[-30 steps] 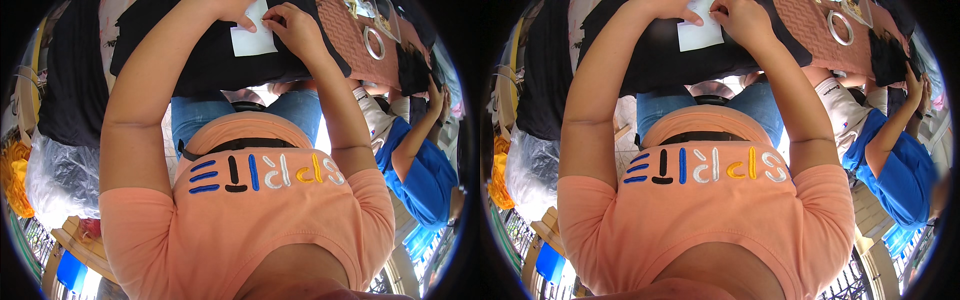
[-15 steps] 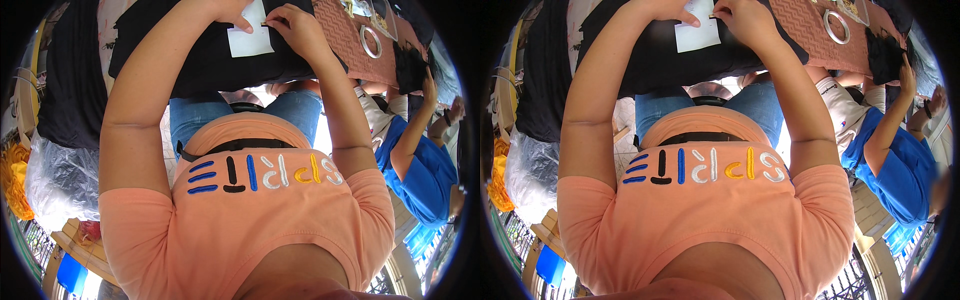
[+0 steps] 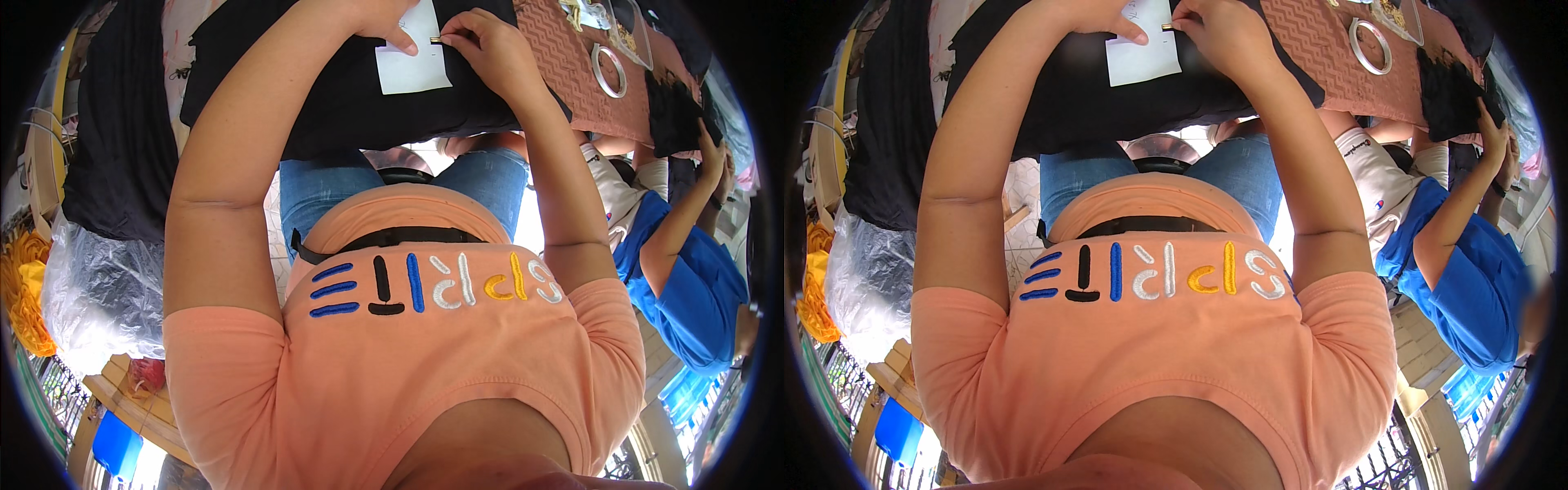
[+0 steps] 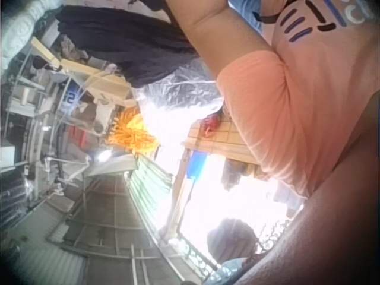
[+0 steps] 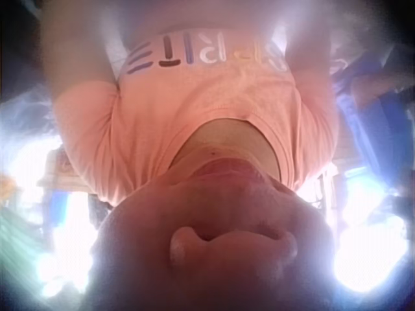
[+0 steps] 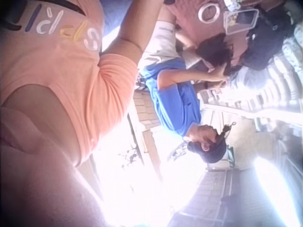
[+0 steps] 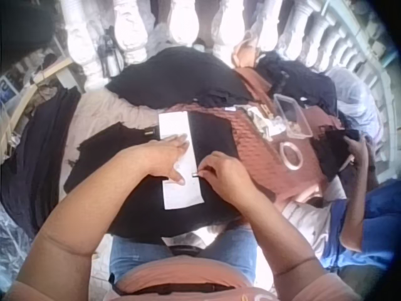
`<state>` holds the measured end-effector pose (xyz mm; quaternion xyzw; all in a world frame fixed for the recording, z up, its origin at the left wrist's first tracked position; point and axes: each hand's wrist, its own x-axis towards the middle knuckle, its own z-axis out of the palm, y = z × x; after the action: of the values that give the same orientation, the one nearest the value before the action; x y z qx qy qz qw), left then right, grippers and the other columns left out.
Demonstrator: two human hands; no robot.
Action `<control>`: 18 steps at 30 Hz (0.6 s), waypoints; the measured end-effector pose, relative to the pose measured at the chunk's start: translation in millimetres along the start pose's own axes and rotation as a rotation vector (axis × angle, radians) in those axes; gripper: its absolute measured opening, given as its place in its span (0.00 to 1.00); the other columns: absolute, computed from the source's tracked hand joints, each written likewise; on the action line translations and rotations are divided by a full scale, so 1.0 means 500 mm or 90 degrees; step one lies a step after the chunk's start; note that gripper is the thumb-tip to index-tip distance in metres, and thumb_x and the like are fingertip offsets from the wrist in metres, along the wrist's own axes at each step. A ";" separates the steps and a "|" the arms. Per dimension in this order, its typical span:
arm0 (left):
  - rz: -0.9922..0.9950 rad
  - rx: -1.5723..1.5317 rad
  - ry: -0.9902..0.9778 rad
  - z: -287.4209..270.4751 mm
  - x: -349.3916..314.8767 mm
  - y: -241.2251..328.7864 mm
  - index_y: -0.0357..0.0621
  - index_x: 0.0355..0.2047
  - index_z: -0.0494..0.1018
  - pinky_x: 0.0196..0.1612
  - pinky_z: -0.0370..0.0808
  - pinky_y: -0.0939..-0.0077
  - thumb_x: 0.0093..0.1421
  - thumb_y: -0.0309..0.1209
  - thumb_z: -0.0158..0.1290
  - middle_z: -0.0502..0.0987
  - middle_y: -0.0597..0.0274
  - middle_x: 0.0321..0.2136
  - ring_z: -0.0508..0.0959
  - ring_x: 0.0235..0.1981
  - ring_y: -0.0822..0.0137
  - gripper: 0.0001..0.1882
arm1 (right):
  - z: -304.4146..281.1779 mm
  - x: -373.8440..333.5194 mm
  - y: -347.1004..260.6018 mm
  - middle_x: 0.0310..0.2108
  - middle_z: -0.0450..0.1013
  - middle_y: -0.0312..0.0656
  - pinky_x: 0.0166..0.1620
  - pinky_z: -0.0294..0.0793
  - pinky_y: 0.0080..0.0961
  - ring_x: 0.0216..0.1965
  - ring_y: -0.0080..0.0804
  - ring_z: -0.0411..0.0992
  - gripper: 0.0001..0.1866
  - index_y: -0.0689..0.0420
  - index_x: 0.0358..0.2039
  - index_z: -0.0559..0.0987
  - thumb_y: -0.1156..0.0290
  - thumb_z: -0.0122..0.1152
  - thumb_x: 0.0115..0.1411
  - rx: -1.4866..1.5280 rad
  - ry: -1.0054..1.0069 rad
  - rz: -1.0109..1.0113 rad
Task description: The person applies adhesive labels to black garment pieces by hand, positioning white label strips onto the fabric and smoothing them down.
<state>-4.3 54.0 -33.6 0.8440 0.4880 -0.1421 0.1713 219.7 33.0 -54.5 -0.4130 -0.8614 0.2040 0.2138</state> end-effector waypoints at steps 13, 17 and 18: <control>0.008 0.001 0.028 0.014 0.009 -0.007 0.28 0.71 0.49 0.73 0.55 0.56 0.53 0.55 0.66 0.44 0.39 0.74 0.48 0.75 0.47 0.59 | -0.012 0.005 -0.023 0.34 0.77 0.47 0.42 0.76 0.39 0.37 0.51 0.77 0.04 0.59 0.32 0.83 0.74 0.66 0.55 -0.010 0.010 -0.007; 0.010 0.004 0.016 0.006 0.005 -0.006 0.28 0.70 0.50 0.73 0.55 0.57 0.52 0.55 0.65 0.45 0.38 0.73 0.49 0.74 0.47 0.59 | -0.027 -0.002 -0.029 0.33 0.78 0.46 0.40 0.77 0.35 0.34 0.43 0.79 0.04 0.60 0.35 0.83 0.75 0.65 0.58 -0.018 0.055 -0.044; 0.009 0.006 0.019 0.007 0.003 -0.009 0.28 0.70 0.50 0.73 0.55 0.57 0.52 0.56 0.65 0.45 0.38 0.73 0.49 0.74 0.46 0.59 | -0.031 -0.007 -0.029 0.34 0.78 0.44 0.41 0.77 0.33 0.34 0.41 0.79 0.06 0.58 0.36 0.83 0.72 0.66 0.58 -0.006 0.039 -0.012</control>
<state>-7.7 55.5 -38.1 0.8505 0.4835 -0.1306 0.1607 221.0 24.8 -34.8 -0.4116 -0.8595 0.1852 0.2398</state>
